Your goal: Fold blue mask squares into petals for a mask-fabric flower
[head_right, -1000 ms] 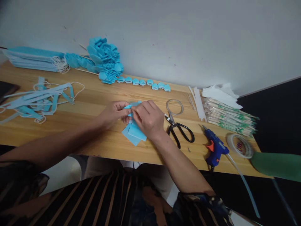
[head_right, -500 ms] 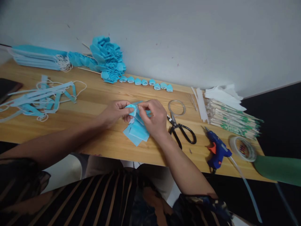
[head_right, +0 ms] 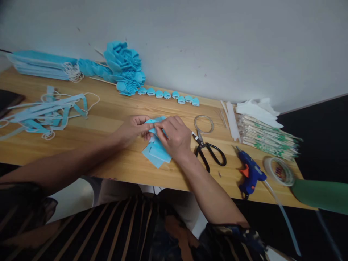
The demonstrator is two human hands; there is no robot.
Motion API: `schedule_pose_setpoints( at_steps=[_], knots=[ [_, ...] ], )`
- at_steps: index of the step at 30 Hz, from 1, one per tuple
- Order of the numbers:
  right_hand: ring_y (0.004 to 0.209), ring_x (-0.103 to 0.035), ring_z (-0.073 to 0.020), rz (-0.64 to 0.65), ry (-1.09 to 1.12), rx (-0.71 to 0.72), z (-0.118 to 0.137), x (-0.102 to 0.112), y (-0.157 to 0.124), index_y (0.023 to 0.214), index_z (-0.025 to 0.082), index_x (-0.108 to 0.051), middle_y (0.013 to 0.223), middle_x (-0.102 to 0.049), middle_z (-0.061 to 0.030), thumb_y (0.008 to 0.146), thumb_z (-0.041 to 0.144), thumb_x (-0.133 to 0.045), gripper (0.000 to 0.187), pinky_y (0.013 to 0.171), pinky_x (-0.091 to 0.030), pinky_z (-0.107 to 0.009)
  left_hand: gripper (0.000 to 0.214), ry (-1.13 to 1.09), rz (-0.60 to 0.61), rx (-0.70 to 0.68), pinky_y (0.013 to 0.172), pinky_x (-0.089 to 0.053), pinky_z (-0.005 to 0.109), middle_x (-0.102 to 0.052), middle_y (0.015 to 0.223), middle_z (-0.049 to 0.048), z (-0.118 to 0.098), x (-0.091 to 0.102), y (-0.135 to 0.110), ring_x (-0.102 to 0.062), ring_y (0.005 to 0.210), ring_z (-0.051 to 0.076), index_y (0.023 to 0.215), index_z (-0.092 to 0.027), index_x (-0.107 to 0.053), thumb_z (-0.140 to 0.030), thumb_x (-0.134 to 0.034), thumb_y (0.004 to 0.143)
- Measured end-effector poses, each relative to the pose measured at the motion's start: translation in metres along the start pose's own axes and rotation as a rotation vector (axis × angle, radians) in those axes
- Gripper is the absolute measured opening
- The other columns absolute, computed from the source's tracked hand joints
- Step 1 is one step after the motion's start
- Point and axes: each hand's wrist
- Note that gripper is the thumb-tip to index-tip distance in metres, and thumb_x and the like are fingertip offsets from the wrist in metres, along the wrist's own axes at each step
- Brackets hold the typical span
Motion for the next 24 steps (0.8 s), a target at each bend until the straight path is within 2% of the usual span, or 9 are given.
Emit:
schedule_pose_setpoints(
  at_steps=[7, 16, 20, 24],
  knots=[
    [0.073, -0.064, -0.0180, 0.038, 0.085, -0.102, 0.0013, -0.0002, -0.0001, 0.086, 0.023, -0.070, 0.076, -0.073, -0.0025, 0.099, 0.020, -0.061, 0.016, 0.069, -0.048, -0.034, 0.021, -0.013, 0.020, -0.004, 0.052, -0.044, 0.018, -0.067, 0.060, -0.0022, 0.0053, 0.0028, 0.0016, -0.061, 0.049, 0.007, 0.075, -0.015, -0.059, -0.025, -0.072, 0.089],
    [0.072, -0.065, -0.0172, 0.074, 0.249, -0.235, -0.0011, 0.0024, 0.0006, 0.085, 0.023, -0.073, 0.075, -0.072, -0.0019, 0.098, 0.024, -0.063, 0.016, 0.069, -0.050, -0.033, 0.022, -0.071, 0.108, -0.027, 0.057, -0.049, 0.019, -0.067, 0.065, -0.0020, 0.0069, 0.0041, 0.0014, -0.062, 0.055, 0.008, 0.080, -0.015, -0.060, -0.031, -0.074, 0.089],
    [0.072, -0.065, -0.0168, 0.081, 0.285, -0.275, -0.0008, 0.0028, 0.0011, 0.085, 0.024, -0.074, 0.075, -0.072, -0.0012, 0.097, 0.026, -0.064, 0.016, 0.070, -0.050, -0.033, 0.022, -0.075, 0.089, -0.019, 0.058, -0.050, 0.019, -0.068, 0.066, -0.0016, 0.0048, 0.0024, 0.0004, -0.062, 0.056, 0.007, 0.079, -0.015, -0.060, -0.030, -0.074, 0.089],
    [0.071, -0.065, -0.0156, 0.075, 0.383, -0.446, 0.0005, 0.0026, 0.0010, 0.084, 0.023, -0.072, 0.077, -0.073, -0.0002, 0.094, 0.026, -0.065, 0.013, 0.068, -0.052, -0.031, 0.026, -0.039, 0.078, -0.044, 0.055, -0.050, 0.019, -0.068, 0.066, -0.0018, 0.0050, 0.0027, 0.0016, -0.062, 0.054, 0.008, 0.077, -0.016, -0.059, -0.032, -0.076, 0.087]
  ],
)
Point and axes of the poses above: each hand's wrist, its own y-axis towards the middle knuckle, its own x-axis out of the back of the hand, z = x × y
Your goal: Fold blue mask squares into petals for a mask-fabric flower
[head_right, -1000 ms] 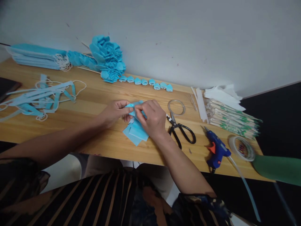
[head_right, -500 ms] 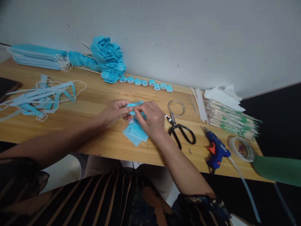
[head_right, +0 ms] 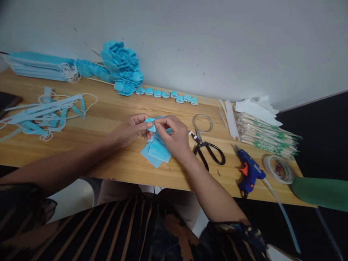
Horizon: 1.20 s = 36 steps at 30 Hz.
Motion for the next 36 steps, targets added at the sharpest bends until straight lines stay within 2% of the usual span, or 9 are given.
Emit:
schedule_pose_setpoints(
  at_steps=[2, 4, 10, 14, 19, 25, 32, 36],
  knots=[
    [0.070, -0.066, -0.0148, -0.035, 0.071, -0.086, 0.000, 0.000, 0.000, 0.085, 0.022, -0.071, 0.078, -0.074, 0.0001, 0.093, 0.027, -0.065, 0.012, 0.065, -0.051, -0.029, 0.026, 0.014, -0.008, -0.006, 0.054, -0.049, 0.019, -0.068, 0.065, -0.0020, 0.000, 0.000, 0.000, -0.062, 0.053, 0.008, 0.076, -0.016, -0.058, -0.031, -0.077, 0.087],
    [0.069, -0.066, -0.0147, -0.080, 0.083, -0.087, 0.001, 0.000, 0.000, 0.084, 0.022, -0.069, 0.078, -0.074, 0.0002, 0.093, 0.027, -0.066, 0.011, 0.064, -0.051, -0.029, 0.024, 0.022, -0.023, 0.003, 0.053, -0.049, 0.018, -0.068, 0.064, -0.0023, -0.002, 0.000, 0.000, -0.062, 0.052, 0.007, 0.076, -0.016, -0.058, -0.028, -0.075, 0.088],
    [0.070, -0.065, -0.0168, -0.139, -0.156, 0.248, -0.001, 0.000, 0.002, 0.083, 0.024, -0.069, 0.076, -0.073, -0.0007, 0.095, 0.020, -0.063, 0.014, 0.069, -0.050, -0.034, 0.020, 0.039, -0.040, 0.007, 0.052, -0.048, 0.016, -0.067, 0.061, -0.0025, -0.005, -0.002, 0.000, -0.061, 0.049, 0.006, 0.075, -0.015, -0.058, -0.019, -0.071, 0.091],
    [0.072, -0.066, -0.0186, -0.114, -0.280, 0.291, -0.003, -0.002, 0.002, 0.083, 0.025, -0.069, 0.075, -0.073, -0.0014, 0.097, 0.023, -0.061, 0.016, 0.070, -0.050, -0.037, 0.022, 0.051, -0.050, 0.012, 0.051, -0.047, 0.015, -0.067, 0.059, -0.0025, -0.006, -0.003, -0.001, -0.061, 0.049, 0.006, 0.074, -0.015, -0.058, -0.019, -0.072, 0.090],
    [0.074, -0.065, -0.0190, -0.085, -0.287, 0.340, -0.004, -0.003, 0.000, 0.084, 0.024, -0.070, 0.077, -0.074, -0.0028, 0.099, 0.022, -0.060, 0.017, 0.070, -0.048, -0.037, 0.024, 0.057, -0.045, -0.015, 0.050, -0.047, 0.016, -0.065, 0.057, -0.0024, -0.006, -0.004, -0.001, -0.060, 0.049, 0.007, 0.071, -0.015, -0.058, -0.019, -0.073, 0.089],
    [0.075, -0.067, -0.0192, 0.003, -0.247, 0.261, -0.004, -0.002, 0.000, 0.085, 0.025, -0.073, 0.079, -0.076, -0.0028, 0.099, 0.025, -0.060, 0.019, 0.071, -0.050, -0.037, 0.022, 0.090, -0.071, -0.036, 0.051, -0.049, 0.016, -0.065, 0.056, -0.0034, -0.004, -0.003, -0.001, -0.060, 0.049, 0.007, 0.073, -0.015, -0.059, -0.020, -0.076, 0.087],
    [0.078, -0.070, -0.0190, 0.078, -0.154, 0.240, -0.008, 0.004, 0.002, 0.089, 0.025, -0.077, 0.083, -0.078, -0.0034, 0.098, 0.024, -0.064, 0.016, 0.073, -0.054, -0.035, 0.018, 0.110, -0.088, -0.028, 0.052, -0.048, 0.016, -0.066, 0.055, -0.0023, -0.001, -0.002, 0.000, -0.062, 0.050, 0.008, 0.073, -0.015, -0.061, -0.015, -0.071, 0.087],
    [0.083, -0.072, -0.0196, 0.144, -0.124, 0.200, -0.012, 0.008, 0.003, 0.092, 0.027, -0.079, 0.088, -0.080, -0.0032, 0.098, 0.025, -0.065, 0.016, 0.077, -0.056, -0.037, 0.019, 0.131, -0.093, -0.032, 0.052, -0.050, 0.016, -0.067, 0.055, -0.0014, 0.002, 0.000, 0.001, -0.064, 0.052, 0.009, 0.073, -0.015, -0.061, -0.018, -0.074, 0.087]
  ],
)
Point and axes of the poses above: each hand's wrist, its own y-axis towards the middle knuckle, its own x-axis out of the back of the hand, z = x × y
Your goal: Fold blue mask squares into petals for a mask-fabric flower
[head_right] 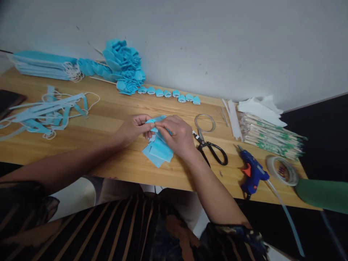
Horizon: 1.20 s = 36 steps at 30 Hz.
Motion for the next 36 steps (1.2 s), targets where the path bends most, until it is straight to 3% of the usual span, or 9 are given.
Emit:
schedule_pose_setpoints(
  at_steps=[6, 26, 36],
  knots=[
    [0.084, -0.072, -0.0193, 0.064, 0.005, -0.010, -0.004, 0.004, 0.000, 0.097, 0.028, -0.081, 0.091, -0.080, -0.0032, 0.099, 0.027, -0.065, 0.016, 0.078, -0.056, -0.036, 0.019, 0.014, -0.009, -0.004, 0.052, -0.049, 0.016, -0.068, 0.056, -0.0009, 0.002, 0.001, 0.001, -0.064, 0.051, 0.008, 0.073, -0.015, -0.061, -0.019, -0.074, 0.087],
    [0.087, -0.071, -0.0202, -0.010, -0.105, 0.112, -0.008, -0.005, -0.005, 0.114, 0.027, -0.081, 0.096, -0.081, -0.0067, 0.103, 0.025, -0.058, 0.025, 0.076, -0.056, -0.036, 0.018, -0.014, -0.047, -0.011, 0.052, -0.049, 0.017, -0.070, 0.062, -0.0006, 0.000, 0.001, 0.001, -0.061, 0.049, 0.007, 0.074, -0.014, -0.062, -0.016, -0.067, 0.091],
    [0.091, -0.068, -0.0219, 0.073, -0.327, 0.050, 0.002, -0.006, -0.005, 0.119, 0.024, -0.079, 0.099, -0.079, -0.0083, 0.106, 0.024, -0.051, 0.031, 0.078, -0.055, -0.036, 0.019, -0.121, -0.061, 0.074, 0.053, -0.050, 0.020, -0.070, 0.064, 0.0016, 0.000, 0.000, 0.004, -0.064, 0.051, 0.009, 0.075, -0.013, -0.063, -0.015, -0.061, 0.094]
  ],
)
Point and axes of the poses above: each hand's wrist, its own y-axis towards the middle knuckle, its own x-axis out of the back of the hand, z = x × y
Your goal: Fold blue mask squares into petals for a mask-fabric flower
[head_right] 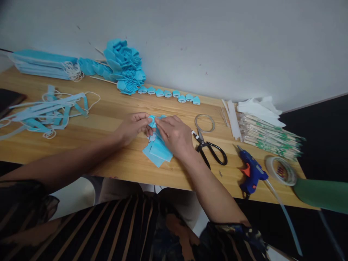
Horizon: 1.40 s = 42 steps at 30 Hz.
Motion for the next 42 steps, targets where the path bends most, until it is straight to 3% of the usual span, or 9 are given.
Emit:
schedule_pose_setpoints(
  at_steps=[4, 7, 10, 14, 19, 25, 32, 38, 42],
  knots=[
    [0.098, -0.067, -0.0258, 0.127, -0.227, -0.001, 0.017, -0.002, 0.000, 0.133, 0.013, -0.071, 0.111, -0.078, -0.0140, 0.105, 0.016, -0.045, 0.038, 0.081, -0.054, -0.038, 0.024, -0.116, -0.020, 0.058, 0.052, -0.050, 0.020, -0.067, 0.061, 0.0012, -0.003, 0.000, 0.002, -0.064, 0.050, 0.010, 0.073, -0.013, -0.060, -0.011, -0.053, 0.097],
    [0.106, -0.066, -0.0289, 0.186, -0.229, -0.045, 0.020, -0.004, -0.001, 0.140, 0.010, -0.065, 0.118, -0.077, -0.0171, 0.103, 0.013, -0.044, 0.043, 0.084, -0.054, -0.041, 0.027, -0.148, -0.030, 0.092, 0.051, -0.050, 0.021, -0.067, 0.062, 0.0024, -0.004, 0.002, 0.004, -0.064, 0.050, 0.010, 0.073, -0.013, -0.059, -0.012, -0.050, 0.098],
    [0.109, -0.067, -0.0271, 0.158, 0.044, -0.158, 0.007, -0.003, -0.002, 0.138, 0.018, -0.067, 0.119, -0.077, -0.0131, 0.101, 0.013, -0.043, 0.044, 0.093, -0.055, -0.043, 0.026, -0.096, -0.020, 0.098, 0.049, -0.049, 0.021, -0.067, 0.061, 0.0027, -0.005, 0.005, 0.005, -0.063, 0.048, 0.011, 0.073, -0.014, -0.058, -0.014, -0.051, 0.098],
    [0.101, -0.070, -0.0216, 0.017, 0.615, -0.471, -0.013, 0.001, -0.001, 0.134, 0.029, -0.067, 0.114, -0.078, -0.0054, 0.103, 0.029, -0.045, 0.039, 0.091, -0.057, -0.042, 0.026, 0.065, 0.062, 0.062, 0.047, -0.044, 0.019, -0.068, 0.060, 0.0024, -0.005, 0.008, 0.002, -0.061, 0.047, 0.010, 0.070, -0.015, -0.058, -0.021, -0.058, 0.096],
    [0.080, -0.064, -0.0161, 0.140, 0.969, -0.636, -0.007, 0.004, 0.004, 0.128, 0.027, -0.070, 0.094, -0.073, -0.0015, 0.089, 0.047, -0.072, 0.044, 0.072, -0.053, -0.032, 0.028, 0.238, 0.127, 0.000, 0.048, -0.042, 0.017, -0.063, 0.055, 0.0002, -0.006, 0.008, -0.002, -0.056, 0.047, 0.007, 0.066, -0.015, -0.061, -0.024, -0.064, 0.093],
    [0.073, -0.056, -0.0135, 0.056, 0.997, -0.638, 0.005, 0.002, 0.007, 0.129, 0.027, -0.069, 0.086, -0.067, 0.0014, 0.083, 0.043, -0.079, 0.050, 0.065, -0.046, -0.029, 0.035, 0.226, 0.114, -0.103, 0.049, -0.044, 0.019, -0.063, 0.060, -0.0004, -0.003, 0.006, 0.000, -0.055, 0.050, 0.007, 0.071, -0.016, -0.061, -0.045, -0.070, 0.088],
    [0.069, -0.057, -0.0130, -0.097, 1.068, -0.702, 0.005, -0.001, 0.007, 0.128, 0.029, -0.070, 0.081, -0.070, 0.0026, 0.078, 0.046, -0.085, 0.054, 0.065, -0.048, -0.029, 0.024, 0.203, 0.107, -0.152, 0.051, -0.045, 0.018, -0.060, 0.063, -0.0026, 0.001, 0.003, -0.001, -0.054, 0.056, 0.007, 0.074, -0.017, -0.062, -0.036, -0.076, 0.077],
    [0.079, -0.065, -0.0157, -0.069, 1.117, -0.777, 0.001, -0.001, 0.007, 0.125, 0.029, -0.073, 0.084, -0.072, 0.0013, 0.086, 0.051, -0.077, 0.045, 0.081, -0.055, -0.035, 0.024, 0.167, 0.028, -0.182, 0.050, -0.043, 0.018, -0.061, 0.066, -0.0014, -0.001, 0.005, -0.002, -0.053, 0.055, 0.007, 0.073, -0.017, -0.061, -0.037, -0.072, 0.079],
    [0.080, -0.064, -0.0161, -0.017, 1.092, -0.750, 0.002, 0.000, 0.008, 0.127, 0.029, -0.072, 0.091, -0.072, -0.0003, 0.084, 0.056, -0.077, 0.051, 0.076, -0.054, -0.034, 0.025, 0.252, 0.057, -0.158, 0.051, -0.041, 0.019, -0.057, 0.061, -0.0026, -0.004, 0.005, -0.003, -0.050, 0.055, 0.007, 0.069, -0.017, -0.059, -0.036, -0.073, 0.078]
  ],
)
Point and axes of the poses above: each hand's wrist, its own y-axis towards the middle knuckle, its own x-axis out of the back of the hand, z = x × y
